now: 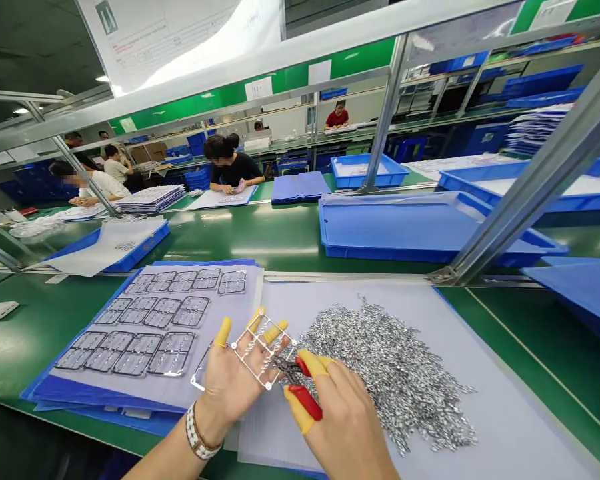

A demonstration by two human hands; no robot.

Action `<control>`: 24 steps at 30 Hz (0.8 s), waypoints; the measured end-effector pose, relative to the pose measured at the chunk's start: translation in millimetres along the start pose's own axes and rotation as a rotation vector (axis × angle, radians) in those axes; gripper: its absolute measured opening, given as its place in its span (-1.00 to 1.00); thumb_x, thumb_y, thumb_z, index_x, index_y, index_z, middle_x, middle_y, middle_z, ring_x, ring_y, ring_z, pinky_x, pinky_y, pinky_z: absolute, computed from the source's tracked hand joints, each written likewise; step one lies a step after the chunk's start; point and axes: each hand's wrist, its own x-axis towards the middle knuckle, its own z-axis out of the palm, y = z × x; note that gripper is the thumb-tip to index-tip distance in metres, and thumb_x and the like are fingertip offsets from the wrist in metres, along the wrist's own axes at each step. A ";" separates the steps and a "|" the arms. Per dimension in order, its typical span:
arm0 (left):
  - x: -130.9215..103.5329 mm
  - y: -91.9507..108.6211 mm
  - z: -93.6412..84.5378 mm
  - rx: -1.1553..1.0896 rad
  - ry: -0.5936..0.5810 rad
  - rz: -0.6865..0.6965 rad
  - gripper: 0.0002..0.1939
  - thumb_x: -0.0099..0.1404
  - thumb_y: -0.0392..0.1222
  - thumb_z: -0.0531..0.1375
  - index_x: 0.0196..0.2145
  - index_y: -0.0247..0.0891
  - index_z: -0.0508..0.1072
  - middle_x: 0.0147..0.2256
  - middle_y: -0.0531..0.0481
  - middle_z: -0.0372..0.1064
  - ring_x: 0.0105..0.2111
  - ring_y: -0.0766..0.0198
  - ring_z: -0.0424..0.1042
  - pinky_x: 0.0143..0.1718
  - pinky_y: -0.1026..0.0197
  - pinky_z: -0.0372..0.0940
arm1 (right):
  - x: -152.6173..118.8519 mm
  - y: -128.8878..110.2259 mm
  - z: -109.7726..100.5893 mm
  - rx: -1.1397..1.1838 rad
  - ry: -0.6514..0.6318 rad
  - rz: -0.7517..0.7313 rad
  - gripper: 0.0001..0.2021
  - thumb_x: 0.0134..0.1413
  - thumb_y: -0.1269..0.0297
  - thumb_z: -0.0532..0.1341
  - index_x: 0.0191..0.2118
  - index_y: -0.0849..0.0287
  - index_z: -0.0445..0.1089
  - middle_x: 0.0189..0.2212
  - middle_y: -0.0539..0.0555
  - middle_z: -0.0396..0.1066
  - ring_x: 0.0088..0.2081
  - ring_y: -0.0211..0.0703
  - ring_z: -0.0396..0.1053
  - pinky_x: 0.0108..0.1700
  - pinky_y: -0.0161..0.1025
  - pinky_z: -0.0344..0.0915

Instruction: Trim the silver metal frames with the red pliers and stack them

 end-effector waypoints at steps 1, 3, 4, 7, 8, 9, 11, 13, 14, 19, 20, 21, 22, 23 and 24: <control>1.3 -3.7 1.2 -0.017 0.012 -0.008 -0.31 0.25 0.22 0.02 0.24 -0.11 0.09 0.15 -0.28 0.21 0.03 -0.10 0.32 -0.23 0.00 0.31 | 0.2 -2.6 -1.2 -0.010 0.007 -0.001 -0.70 0.15 0.27 0.12 0.01 0.16 0.28 -0.28 0.11 0.45 -0.25 -0.11 0.41 -0.21 -0.16 0.35; 3.5 -9.8 4.0 -0.042 0.030 -0.004 -0.32 0.25 0.18 0.06 0.24 -0.14 0.11 0.12 -0.26 0.25 0.00 -0.08 0.35 -0.22 0.02 0.31 | -1.1 -5.8 -0.2 -0.033 0.008 0.004 -0.71 0.14 0.30 0.12 0.00 0.17 0.29 -0.29 0.12 0.44 -0.26 -0.09 0.40 -0.23 -0.15 0.34; 4.5 -12.9 5.5 -0.048 0.039 0.003 -0.33 0.25 0.16 0.08 0.24 -0.13 0.12 0.11 -0.24 0.26 -0.01 -0.07 0.36 -0.18 0.01 0.30 | -2.4 -6.5 2.1 -0.041 0.002 0.008 -0.71 0.13 0.31 0.12 -0.01 0.17 0.30 -0.30 0.12 0.44 -0.26 -0.08 0.40 -0.24 -0.14 0.33; 7.4 -24.8 8.0 -0.018 0.051 0.010 -0.37 0.25 0.10 0.11 0.23 -0.10 0.15 0.10 -0.19 0.29 0.00 -0.07 0.37 -0.07 -0.03 0.26 | -8.1 -7.1 15.2 -0.040 0.001 0.035 -0.71 0.10 0.34 0.13 -0.02 0.17 0.31 -0.30 0.12 0.43 -0.27 -0.06 0.39 -0.24 -0.11 0.33; 8.4 -29.4 7.8 0.006 0.053 0.023 -0.38 0.26 0.08 0.11 0.23 -0.11 0.15 0.09 -0.19 0.30 -0.01 -0.06 0.37 -0.06 -0.03 0.26 | -10.5 -7.5 20.8 -0.036 0.011 0.050 -0.70 0.09 0.34 0.13 -0.02 0.17 0.31 -0.30 0.12 0.43 -0.26 -0.06 0.39 -0.24 -0.11 0.33; 9.3 -33.7 6.9 0.034 0.061 0.047 -0.40 0.26 0.06 0.11 0.22 -0.13 0.17 0.07 -0.19 0.33 -0.02 -0.05 0.38 -0.05 -0.02 0.26 | -12.8 -8.2 26.1 -0.029 0.024 0.066 -0.70 0.09 0.34 0.13 -0.02 0.17 0.31 -0.30 0.13 0.43 -0.26 -0.05 0.39 -0.23 -0.11 0.33; 10.8 -40.0 4.1 0.089 0.095 0.105 -0.40 0.27 0.06 0.10 0.22 -0.20 0.19 -0.02 -0.21 0.40 -0.06 -0.01 0.41 -0.05 0.01 0.27 | -16.7 -10.5 33.7 -0.009 0.056 0.089 -0.68 0.09 0.36 0.12 -0.01 0.18 0.30 -0.29 0.13 0.43 -0.25 -0.06 0.39 -0.23 -0.12 0.33; 11.6 -40.9 1.4 0.140 0.137 0.124 -0.36 0.26 0.13 0.09 0.22 -0.20 0.19 -0.12 -0.19 0.44 -0.11 0.02 0.43 -0.10 0.04 0.30 | -18.3 -13.4 34.4 0.017 0.071 0.077 -0.66 0.08 0.39 0.11 0.01 0.18 0.28 -0.27 0.13 0.43 -0.23 -0.07 0.38 -0.21 -0.13 0.33; 11.9 -39.1 0.6 0.167 0.153 0.115 -0.33 0.25 0.19 0.07 0.22 -0.17 0.18 -0.15 -0.17 0.45 -0.13 0.03 0.45 -0.15 0.06 0.32 | -17.8 -14.5 31.7 0.024 0.067 0.060 -0.66 0.08 0.40 0.11 0.02 0.18 0.28 -0.26 0.13 0.43 -0.22 -0.07 0.38 -0.20 -0.14 0.32; 13.2 -20.6 0.3 0.334 0.188 0.026 -0.25 0.19 0.39 -0.04 0.19 -0.08 0.24 -0.17 -0.11 0.44 -0.34 0.22 0.45 -0.42 0.25 0.32 | -0.7 -13.2 3.3 -0.073 -0.086 -0.007 -0.61 0.00 0.42 0.21 0.02 0.19 0.31 -0.23 0.14 0.43 -0.19 -0.03 0.33 -0.16 -0.09 0.23; 13.8 -17.6 0.2 0.364 0.188 -0.001 -0.25 0.19 0.40 -0.05 0.17 -0.09 0.27 -0.18 -0.10 0.44 -0.38 0.25 0.44 -0.44 0.27 0.30 | 4.5 -12.4 -1.2 -0.118 -0.112 -0.020 -0.58 -0.03 0.42 0.25 0.02 0.20 0.31 -0.23 0.14 0.43 -0.20 -0.03 0.32 -0.17 -0.09 0.21; 14.5 -15.2 -0.2 0.392 0.185 -0.032 -0.24 0.18 0.41 -0.06 0.16 -0.10 0.29 -0.19 -0.10 0.45 -0.40 0.27 0.43 -0.46 0.29 0.30 | 9.8 -11.7 -4.4 -0.165 -0.130 -0.041 -0.55 -0.06 0.41 0.29 0.02 0.21 0.32 -0.25 0.13 0.42 -0.22 -0.04 0.32 -0.19 -0.10 0.20; 15.3 -13.6 -0.9 0.421 0.181 -0.065 -0.23 0.18 0.42 -0.07 0.14 -0.12 0.32 -0.21 -0.10 0.45 -0.43 0.28 0.42 -0.47 0.28 0.30 | 14.8 -11.4 -6.4 -0.208 -0.143 -0.064 -0.53 -0.09 0.38 0.32 0.01 0.22 0.32 -0.27 0.12 0.42 -0.24 -0.04 0.31 -0.22 -0.11 0.18; 16.0 -12.5 -1.9 0.449 0.179 -0.096 -0.21 0.17 0.44 -0.09 0.13 -0.14 0.33 -0.23 -0.11 0.45 -0.44 0.28 0.41 -0.47 0.27 0.30 | 19.4 -11.5 -7.4 -0.242 -0.155 -0.090 -0.52 -0.11 0.35 0.35 0.01 0.23 0.33 -0.30 0.11 0.42 -0.26 -0.05 0.30 -0.24 -0.12 0.16; 16.7 -11.9 -3.1 0.473 0.176 -0.124 -0.19 0.16 0.45 -0.10 0.13 -0.16 0.34 -0.24 -0.13 0.45 -0.45 0.26 0.41 -0.47 0.24 0.31 | 23.3 -12.0 -7.5 -0.268 -0.168 -0.114 -0.51 -0.13 0.31 0.37 -0.01 0.23 0.34 -0.32 0.10 0.41 -0.27 -0.06 0.29 -0.25 -0.13 0.14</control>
